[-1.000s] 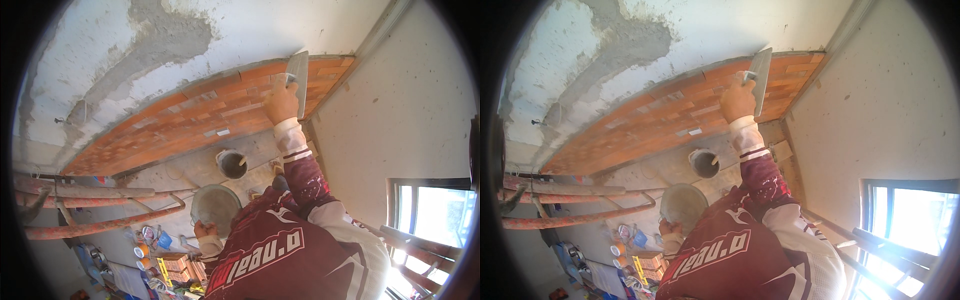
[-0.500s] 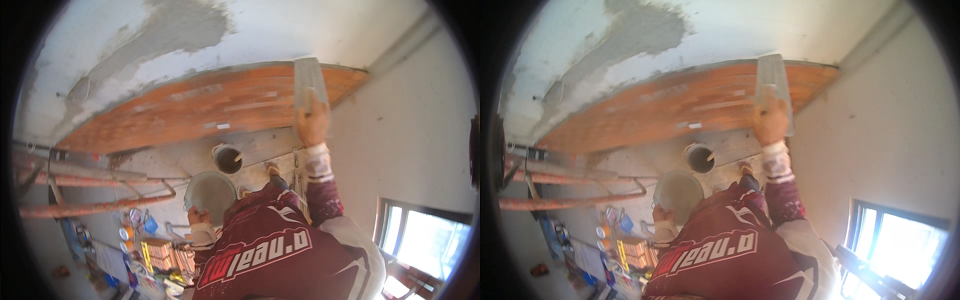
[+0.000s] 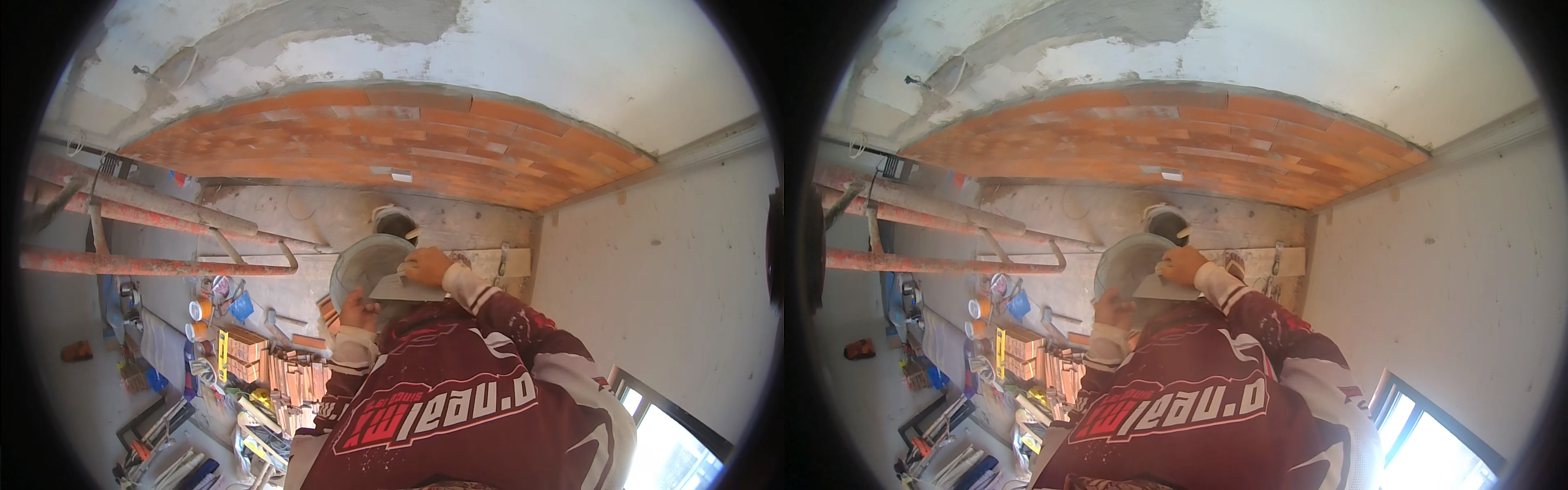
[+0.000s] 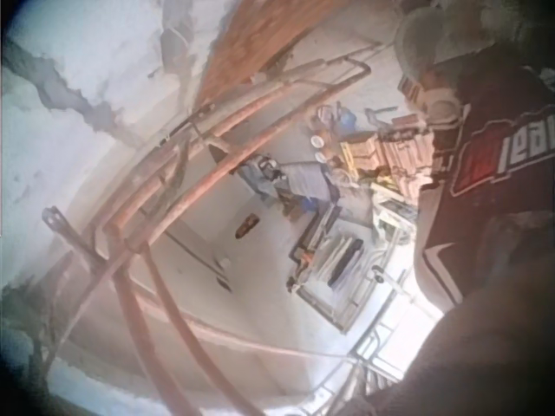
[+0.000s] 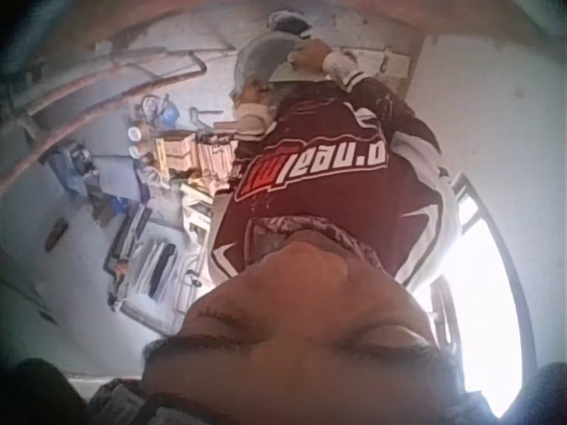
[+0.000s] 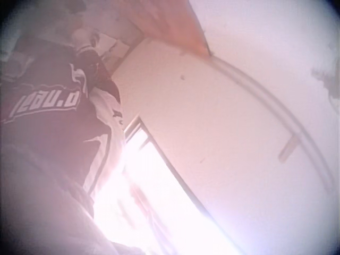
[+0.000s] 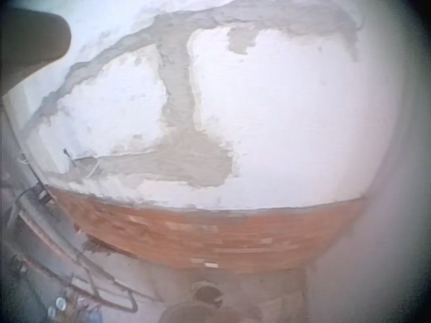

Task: The person applies plaster to a wall using a trowel and a bucket. They repeatedly scoop plaster from the bucket and spread it onto the wall surface, smoothing it with the trowel.

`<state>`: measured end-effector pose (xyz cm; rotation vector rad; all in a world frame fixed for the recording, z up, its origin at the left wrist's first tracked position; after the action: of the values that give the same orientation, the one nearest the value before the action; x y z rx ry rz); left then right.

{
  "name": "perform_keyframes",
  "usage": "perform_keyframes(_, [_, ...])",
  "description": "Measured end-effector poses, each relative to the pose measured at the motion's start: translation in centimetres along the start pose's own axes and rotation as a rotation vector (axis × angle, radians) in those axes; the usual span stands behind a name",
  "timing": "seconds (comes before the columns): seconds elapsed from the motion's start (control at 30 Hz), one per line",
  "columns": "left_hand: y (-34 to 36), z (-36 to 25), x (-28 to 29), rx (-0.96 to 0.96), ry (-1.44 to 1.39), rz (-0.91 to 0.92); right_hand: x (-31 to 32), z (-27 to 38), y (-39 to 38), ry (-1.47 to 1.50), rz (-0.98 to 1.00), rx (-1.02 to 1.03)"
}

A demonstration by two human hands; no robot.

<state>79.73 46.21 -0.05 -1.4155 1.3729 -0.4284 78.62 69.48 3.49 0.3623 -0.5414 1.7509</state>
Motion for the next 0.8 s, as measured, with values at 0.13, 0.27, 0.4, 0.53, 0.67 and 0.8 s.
perform_keyframes(0.13, [-1.0, 1.2, -2.3, 0.080, -0.016, -0.019, -3.3, -3.0, 1.5, -0.104, 0.028, -0.011])
perform_keyframes(0.27, [-1.4, 1.7, -4.1, 0.045, 0.076, -0.018, -3.2, -3.8, 0.7, -0.158, 0.006, 0.090])
perform_keyframes(0.4, [-1.4, 1.8, -4.8, 0.083, 0.051, -0.037, 0.4, -2.2, -2.9, -0.205, -0.091, 0.157])
perform_keyframes(0.53, [-0.6, 1.8, -5.3, 0.083, 0.067, -0.005, 3.5, -1.9, -5.7, -0.254, -0.078, 0.165])
perform_keyframes(0.67, [0.0, 1.9, -5.8, 0.086, 0.082, -0.032, 5.6, -1.5, -7.5, -0.255, -0.148, 0.174])
perform_keyframes(0.8, [0.5, 2.0, -5.5, 0.113, 0.059, -0.034, 7.1, -1.4, -9.6, -0.275, -0.259, 0.221])
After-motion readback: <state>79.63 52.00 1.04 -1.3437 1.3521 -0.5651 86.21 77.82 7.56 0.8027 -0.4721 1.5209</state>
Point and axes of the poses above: each hand's wrist, its own y-axis towards the middle knuckle, its own x-axis out of the back of the hand, z = x × y, the point moved 5 cm from there along y, towards the middle knuckle, and after that the axes turned 10 degrees about x, right-handed, at the moved point
